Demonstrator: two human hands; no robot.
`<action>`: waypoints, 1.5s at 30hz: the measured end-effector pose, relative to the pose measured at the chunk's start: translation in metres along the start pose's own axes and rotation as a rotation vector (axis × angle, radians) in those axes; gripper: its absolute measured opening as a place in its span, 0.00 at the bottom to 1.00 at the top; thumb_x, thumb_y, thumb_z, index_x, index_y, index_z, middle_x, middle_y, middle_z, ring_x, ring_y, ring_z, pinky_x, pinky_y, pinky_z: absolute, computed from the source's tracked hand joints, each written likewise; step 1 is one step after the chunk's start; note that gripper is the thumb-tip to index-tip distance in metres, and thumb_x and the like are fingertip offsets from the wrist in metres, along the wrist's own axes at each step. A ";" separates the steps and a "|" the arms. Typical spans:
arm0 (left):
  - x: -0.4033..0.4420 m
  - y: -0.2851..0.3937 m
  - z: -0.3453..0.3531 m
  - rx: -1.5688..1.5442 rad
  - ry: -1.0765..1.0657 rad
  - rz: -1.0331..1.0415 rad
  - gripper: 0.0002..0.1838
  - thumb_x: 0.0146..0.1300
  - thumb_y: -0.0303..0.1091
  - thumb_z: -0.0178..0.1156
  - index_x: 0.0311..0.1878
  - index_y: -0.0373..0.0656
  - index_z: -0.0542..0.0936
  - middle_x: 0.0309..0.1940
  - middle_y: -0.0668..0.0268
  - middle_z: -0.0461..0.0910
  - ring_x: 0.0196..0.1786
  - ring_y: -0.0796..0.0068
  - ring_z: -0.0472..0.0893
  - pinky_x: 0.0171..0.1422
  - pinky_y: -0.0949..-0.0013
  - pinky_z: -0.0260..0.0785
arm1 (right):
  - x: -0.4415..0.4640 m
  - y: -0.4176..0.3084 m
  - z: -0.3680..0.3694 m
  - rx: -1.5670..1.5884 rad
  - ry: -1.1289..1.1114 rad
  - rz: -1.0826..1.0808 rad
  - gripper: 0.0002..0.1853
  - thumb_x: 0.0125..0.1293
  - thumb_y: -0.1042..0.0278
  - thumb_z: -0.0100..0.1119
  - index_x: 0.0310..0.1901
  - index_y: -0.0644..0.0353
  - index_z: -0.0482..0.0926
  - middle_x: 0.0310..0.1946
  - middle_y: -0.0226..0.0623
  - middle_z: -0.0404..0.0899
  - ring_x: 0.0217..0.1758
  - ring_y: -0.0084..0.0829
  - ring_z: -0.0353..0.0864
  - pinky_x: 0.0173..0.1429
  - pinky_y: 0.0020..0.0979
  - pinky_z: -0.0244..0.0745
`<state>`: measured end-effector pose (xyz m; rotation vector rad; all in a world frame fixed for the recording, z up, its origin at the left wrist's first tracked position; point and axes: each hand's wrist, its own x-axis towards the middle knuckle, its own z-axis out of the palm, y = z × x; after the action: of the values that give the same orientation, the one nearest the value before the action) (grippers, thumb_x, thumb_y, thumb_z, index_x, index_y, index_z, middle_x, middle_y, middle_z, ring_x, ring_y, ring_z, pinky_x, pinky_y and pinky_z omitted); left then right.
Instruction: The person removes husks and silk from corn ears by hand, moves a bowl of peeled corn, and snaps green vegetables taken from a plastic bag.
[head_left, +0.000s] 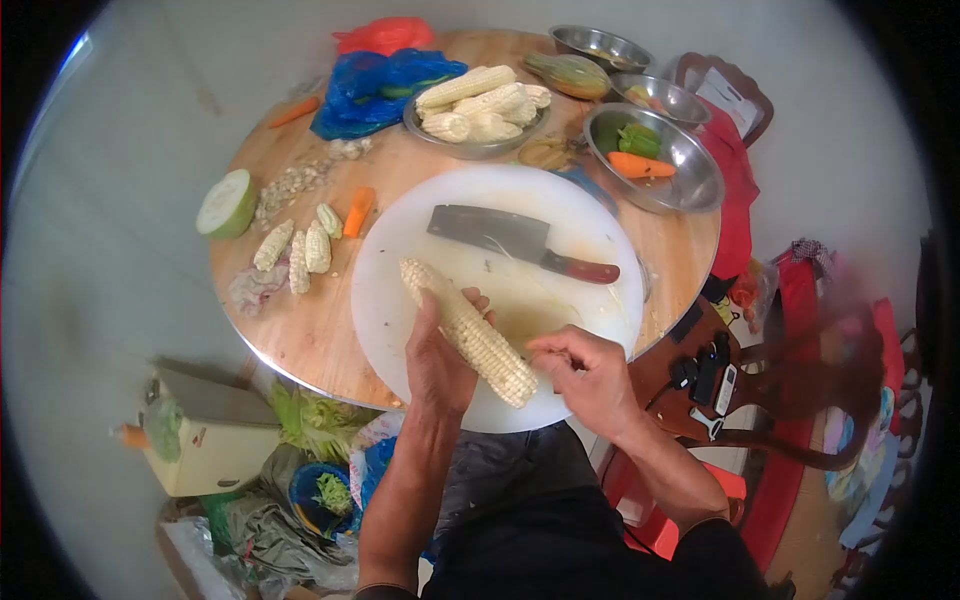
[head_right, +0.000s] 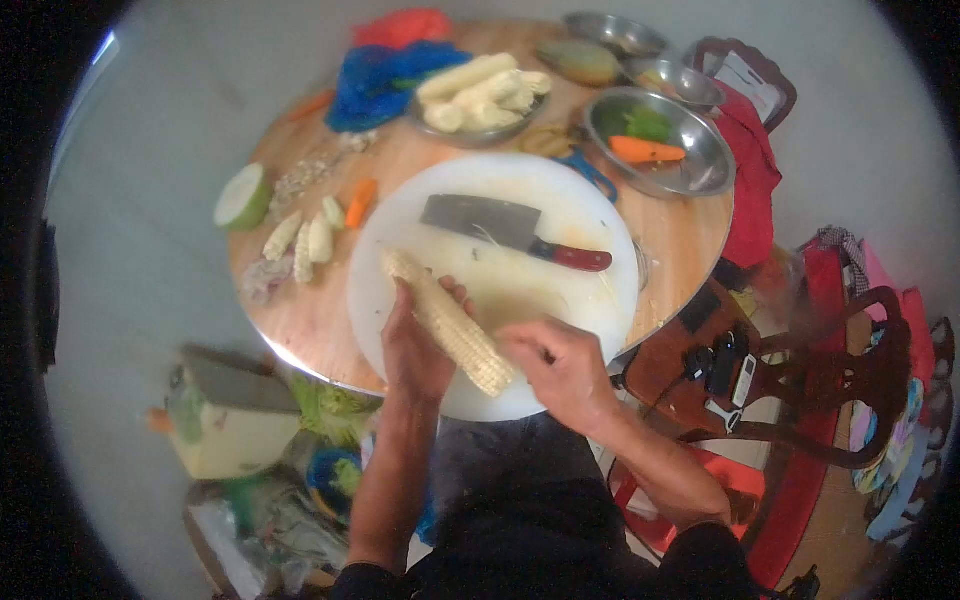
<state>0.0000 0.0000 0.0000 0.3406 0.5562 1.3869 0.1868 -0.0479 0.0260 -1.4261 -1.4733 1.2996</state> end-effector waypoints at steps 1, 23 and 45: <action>0.000 -0.002 0.004 -0.019 0.033 0.013 0.27 0.75 0.55 0.54 0.65 0.46 0.67 0.48 0.59 0.78 0.52 0.63 0.77 0.61 0.54 0.71 | -0.004 -0.014 0.006 -0.177 0.062 -0.240 0.17 0.62 0.65 0.73 0.53 0.55 0.85 0.47 0.32 0.82 0.33 0.32 0.84 0.37 0.34 0.82; -0.009 0.007 0.010 -0.079 0.012 0.206 0.30 0.79 0.54 0.45 0.69 0.36 0.65 0.42 0.59 0.76 0.47 0.64 0.75 0.57 0.58 0.71 | -0.017 -0.008 0.001 -0.269 0.110 -0.269 0.13 0.69 0.64 0.66 0.45 0.65 0.78 0.33 0.43 0.82 0.32 0.43 0.84 0.34 0.42 0.79; -0.017 -0.003 0.010 -0.121 -0.234 -0.049 0.34 0.79 0.58 0.38 0.71 0.37 0.67 0.66 0.53 0.72 0.72 0.56 0.70 0.79 0.52 0.58 | 0.042 -0.037 0.022 -0.408 0.014 -0.341 0.19 0.72 0.52 0.59 0.40 0.63 0.72 0.26 0.52 0.80 0.32 0.54 0.83 0.39 0.47 0.75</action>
<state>0.0068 -0.0166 0.0093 0.3828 0.2849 1.3058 0.1493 -0.0069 0.0491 -1.3410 -1.9502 0.8084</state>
